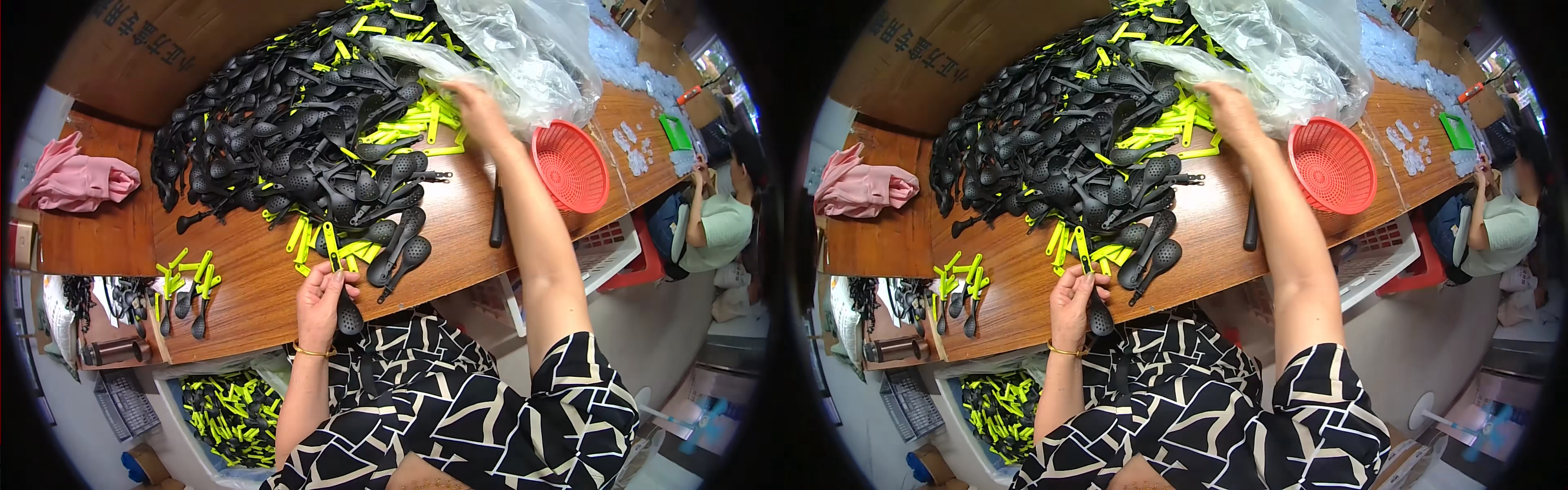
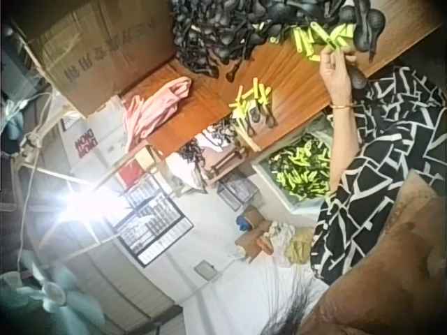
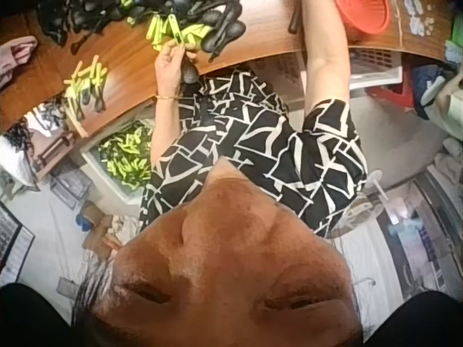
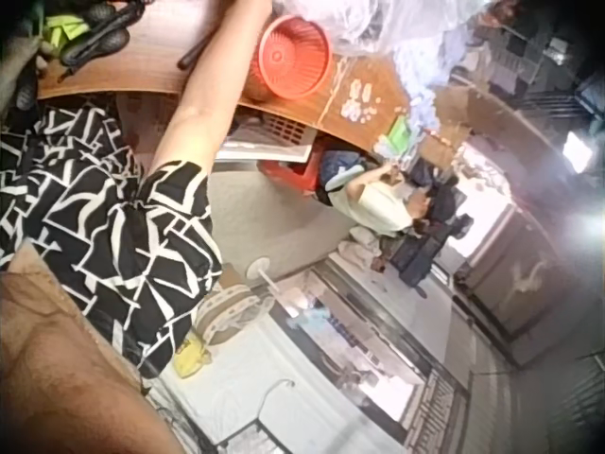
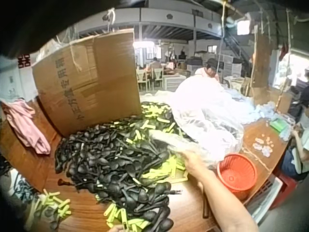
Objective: The person assembles kitchen utensils by inserting black perforated spoon heads into neon yellow handles. They pick up a handle and a spoon head, align them, and press them together to form a complete utensil. The finished items are placed on the wooden table, while the person continues to pick up new parts from piles on the table and a bin below.
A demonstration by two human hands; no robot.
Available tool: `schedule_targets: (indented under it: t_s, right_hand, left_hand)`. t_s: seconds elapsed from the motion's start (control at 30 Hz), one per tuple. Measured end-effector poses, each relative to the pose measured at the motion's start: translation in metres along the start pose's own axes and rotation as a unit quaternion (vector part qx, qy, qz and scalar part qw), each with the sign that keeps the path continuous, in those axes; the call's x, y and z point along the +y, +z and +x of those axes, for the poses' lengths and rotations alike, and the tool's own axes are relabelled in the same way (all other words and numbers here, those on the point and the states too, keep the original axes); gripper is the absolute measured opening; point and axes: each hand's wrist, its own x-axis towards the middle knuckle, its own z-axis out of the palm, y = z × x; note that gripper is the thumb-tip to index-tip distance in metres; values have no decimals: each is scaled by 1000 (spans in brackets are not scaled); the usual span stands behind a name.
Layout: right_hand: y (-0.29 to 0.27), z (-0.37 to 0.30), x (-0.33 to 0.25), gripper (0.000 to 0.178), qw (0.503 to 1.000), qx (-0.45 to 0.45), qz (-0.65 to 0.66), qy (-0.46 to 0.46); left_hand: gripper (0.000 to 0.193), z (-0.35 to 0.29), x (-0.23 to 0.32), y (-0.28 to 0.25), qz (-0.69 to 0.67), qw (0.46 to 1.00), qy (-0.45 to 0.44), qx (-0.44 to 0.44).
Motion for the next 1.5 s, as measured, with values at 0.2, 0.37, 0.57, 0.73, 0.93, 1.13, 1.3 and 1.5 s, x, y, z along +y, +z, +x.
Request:
schedule_targets:
  t_s: [0.2,0.37,0.57,0.73,0.93,1.13,1.3,1.5]
  right_hand:
    - [-53,-12,-16,33,984,-144,-48,93]
    - [-34,-38,-32,22,967,-169,-193,-8]
    - [-10,-49,-39,17,969,-28,-216,-114]
    - [-2,-48,-92,19,875,-65,442,186]
    - [-16,-65,-172,15,883,-271,371,99]
    - [-30,-65,-230,13,912,-297,237,-157]
    - [-18,-73,-234,16,902,-300,253,-181]
    - [-12,-87,-244,16,912,-269,274,-141]
  left_hand:
    - [22,-3,-4,-2,-3,1000,1,9]
    - [22,-3,0,1,4,1000,4,0]
    - [23,-5,-2,-1,-10,1000,13,0]
    - [25,-2,3,3,3,1000,10,8]
    - [31,2,20,11,52,997,38,-34]
    - [29,-8,38,18,169,981,92,0]
    - [29,-19,51,25,238,963,124,9]
    - [29,-20,42,13,169,979,115,-13]
